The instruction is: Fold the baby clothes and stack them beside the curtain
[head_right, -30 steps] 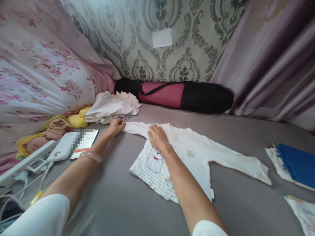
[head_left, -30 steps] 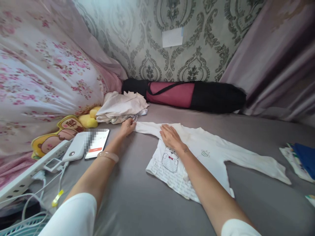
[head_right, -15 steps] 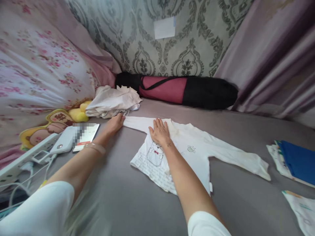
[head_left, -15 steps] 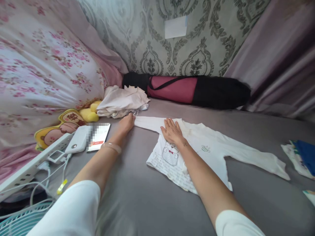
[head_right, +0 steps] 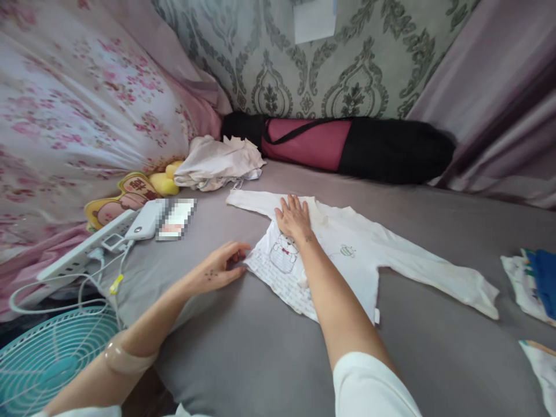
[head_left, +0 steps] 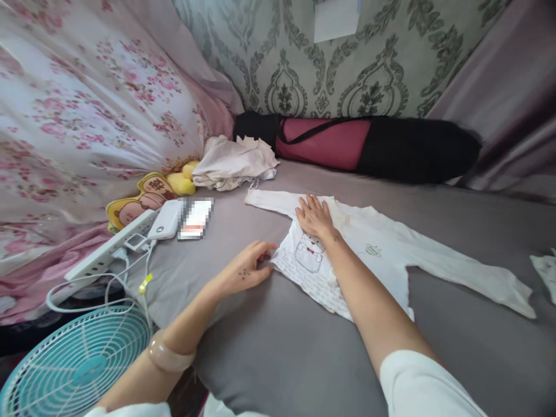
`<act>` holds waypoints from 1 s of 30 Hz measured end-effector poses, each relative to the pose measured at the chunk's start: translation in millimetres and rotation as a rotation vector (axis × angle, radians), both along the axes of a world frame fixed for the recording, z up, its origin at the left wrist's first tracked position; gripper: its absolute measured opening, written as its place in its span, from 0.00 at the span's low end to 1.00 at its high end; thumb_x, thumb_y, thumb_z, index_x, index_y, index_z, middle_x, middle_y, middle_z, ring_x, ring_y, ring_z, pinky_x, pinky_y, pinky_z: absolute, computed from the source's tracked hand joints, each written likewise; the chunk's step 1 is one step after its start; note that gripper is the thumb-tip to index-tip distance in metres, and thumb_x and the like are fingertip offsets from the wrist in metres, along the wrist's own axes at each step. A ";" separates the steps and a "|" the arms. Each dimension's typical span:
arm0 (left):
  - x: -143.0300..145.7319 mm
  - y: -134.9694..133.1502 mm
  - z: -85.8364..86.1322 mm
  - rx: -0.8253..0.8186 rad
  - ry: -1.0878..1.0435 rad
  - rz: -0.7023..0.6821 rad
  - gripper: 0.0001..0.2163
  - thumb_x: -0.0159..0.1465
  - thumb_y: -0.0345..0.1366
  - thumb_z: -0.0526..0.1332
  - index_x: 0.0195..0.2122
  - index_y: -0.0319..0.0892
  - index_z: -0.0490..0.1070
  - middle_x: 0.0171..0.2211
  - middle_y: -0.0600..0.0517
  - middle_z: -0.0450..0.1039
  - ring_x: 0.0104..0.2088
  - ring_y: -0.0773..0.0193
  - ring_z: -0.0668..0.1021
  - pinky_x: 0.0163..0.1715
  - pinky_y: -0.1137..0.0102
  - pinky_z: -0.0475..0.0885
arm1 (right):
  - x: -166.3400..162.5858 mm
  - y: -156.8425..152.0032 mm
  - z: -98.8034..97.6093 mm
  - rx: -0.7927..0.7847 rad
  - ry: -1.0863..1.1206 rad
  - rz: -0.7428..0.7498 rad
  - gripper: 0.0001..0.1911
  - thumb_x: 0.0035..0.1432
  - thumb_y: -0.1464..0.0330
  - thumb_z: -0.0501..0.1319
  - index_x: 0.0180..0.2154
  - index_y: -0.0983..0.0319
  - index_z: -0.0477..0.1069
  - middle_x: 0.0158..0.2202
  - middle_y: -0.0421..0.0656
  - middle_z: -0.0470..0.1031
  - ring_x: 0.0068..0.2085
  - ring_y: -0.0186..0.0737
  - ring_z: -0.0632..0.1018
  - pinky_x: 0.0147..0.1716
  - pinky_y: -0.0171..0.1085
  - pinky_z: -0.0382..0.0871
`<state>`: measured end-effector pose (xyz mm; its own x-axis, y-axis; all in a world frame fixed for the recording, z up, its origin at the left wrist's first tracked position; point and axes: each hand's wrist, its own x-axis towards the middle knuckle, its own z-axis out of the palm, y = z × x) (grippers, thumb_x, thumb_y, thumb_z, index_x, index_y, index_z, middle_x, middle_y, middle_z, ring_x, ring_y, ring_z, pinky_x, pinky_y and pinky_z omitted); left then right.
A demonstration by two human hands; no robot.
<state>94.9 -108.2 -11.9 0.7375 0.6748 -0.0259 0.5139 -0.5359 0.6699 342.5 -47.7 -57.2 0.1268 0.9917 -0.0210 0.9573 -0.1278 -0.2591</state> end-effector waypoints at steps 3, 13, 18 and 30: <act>15.7 -4.0 -6.4 0.135 0.043 0.039 0.17 0.60 0.33 0.55 0.50 0.45 0.67 0.43 0.47 0.68 0.36 0.63 0.73 0.38 0.68 0.69 | -0.6 -0.5 1.2 0.004 -0.005 -0.005 0.31 0.68 0.57 0.36 0.67 0.64 0.48 0.70 0.47 0.42 0.69 0.45 0.43 0.64 0.52 0.34; 17.7 -8.4 -7.8 0.264 0.321 0.096 0.15 0.65 0.31 0.47 0.52 0.47 0.61 0.43 0.47 0.74 0.39 0.59 0.77 0.33 0.70 0.66 | -0.7 0.0 4.6 -0.040 -0.002 -0.015 0.32 0.68 0.56 0.35 0.68 0.63 0.46 0.70 0.47 0.40 0.69 0.45 0.42 0.64 0.52 0.34; 2.7 -15.0 -16.6 0.244 0.267 0.087 0.18 0.64 0.29 0.47 0.55 0.48 0.57 0.43 0.48 0.75 0.39 0.59 0.78 0.33 0.70 0.65 | -2.1 -0.4 1.6 0.008 -0.024 -0.023 0.34 0.67 0.53 0.37 0.67 0.63 0.48 0.70 0.48 0.43 0.68 0.46 0.45 0.64 0.52 0.35; 1.4 -21.2 -6.5 0.276 0.504 -0.002 0.25 0.64 0.30 0.46 0.62 0.54 0.60 0.38 0.46 0.74 0.33 0.58 0.78 0.28 0.71 0.65 | -3.5 -1.1 -3.3 0.098 0.001 -0.054 0.32 0.67 0.53 0.41 0.65 0.63 0.54 0.68 0.48 0.49 0.68 0.46 0.48 0.64 0.50 0.36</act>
<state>96.3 -129.4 -18.4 0.6814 0.7048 -0.1973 0.7319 -0.6579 0.1775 339.0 -48.8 -60.4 0.1803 0.9807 0.0756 0.9495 -0.1535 -0.2735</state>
